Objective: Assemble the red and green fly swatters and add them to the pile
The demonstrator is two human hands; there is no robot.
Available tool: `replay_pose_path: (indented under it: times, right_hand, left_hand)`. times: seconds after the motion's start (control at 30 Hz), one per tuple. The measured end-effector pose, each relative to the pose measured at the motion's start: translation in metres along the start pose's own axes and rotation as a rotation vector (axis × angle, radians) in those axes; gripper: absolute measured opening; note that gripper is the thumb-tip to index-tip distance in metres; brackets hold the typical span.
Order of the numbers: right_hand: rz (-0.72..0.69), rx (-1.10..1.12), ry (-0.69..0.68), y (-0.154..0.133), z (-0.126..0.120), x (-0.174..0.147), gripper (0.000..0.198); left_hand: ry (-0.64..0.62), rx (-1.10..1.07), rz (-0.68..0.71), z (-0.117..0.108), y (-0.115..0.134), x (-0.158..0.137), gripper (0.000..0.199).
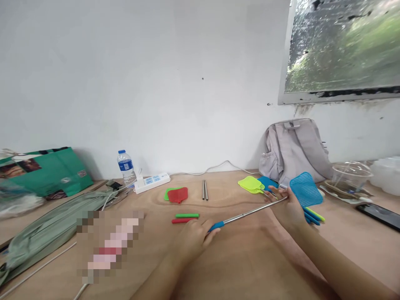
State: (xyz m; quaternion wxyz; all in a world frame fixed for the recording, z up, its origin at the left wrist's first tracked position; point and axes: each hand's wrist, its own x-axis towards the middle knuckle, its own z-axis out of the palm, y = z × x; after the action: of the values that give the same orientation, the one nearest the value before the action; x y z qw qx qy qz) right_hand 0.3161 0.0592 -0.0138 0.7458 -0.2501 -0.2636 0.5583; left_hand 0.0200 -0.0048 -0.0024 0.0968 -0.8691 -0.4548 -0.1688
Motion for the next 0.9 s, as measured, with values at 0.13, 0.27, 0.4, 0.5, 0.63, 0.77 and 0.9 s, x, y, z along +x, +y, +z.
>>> replay_pose_path:
  times: [0.13, 0.27, 0.4, 0.5, 0.63, 0.77, 0.9]
  right_hand:
    - [0.045, -0.097, 0.022, 0.015, -0.004, 0.001, 0.02]
    - [0.045, -0.113, 0.009, 0.022, -0.001, -0.002, 0.023]
    - [0.051, -0.166, -0.037, 0.024, 0.008, -0.012, 0.025]
    - [0.064, -0.192, -0.044, 0.028, 0.015, -0.02, 0.028]
    - [0.081, -0.216, -0.046, 0.033, 0.021, -0.028, 0.031]
    - [0.099, -0.219, -0.045, 0.036, 0.025, -0.031, 0.03]
    - [0.212, -0.334, -0.121, 0.032, 0.036, -0.036, 0.035]
  left_hand:
    - [-0.056, -0.003, -0.008, -0.005, -0.003, -0.001, 0.031]
    - [-0.072, -0.071, -0.037, -0.007, -0.007, 0.0, 0.03]
    - [-0.086, -0.146, -0.051, -0.005, -0.009, 0.0, 0.032]
    - [-0.078, -0.164, -0.049, -0.006, -0.011, -0.002, 0.031]
    - [-0.09, -0.162, -0.047, -0.007, -0.018, -0.004, 0.033]
    - [-0.092, -0.183, -0.051, -0.004, -0.026, -0.005, 0.036]
    - [-0.113, -0.227, -0.101, -0.012, -0.036, -0.003, 0.038]
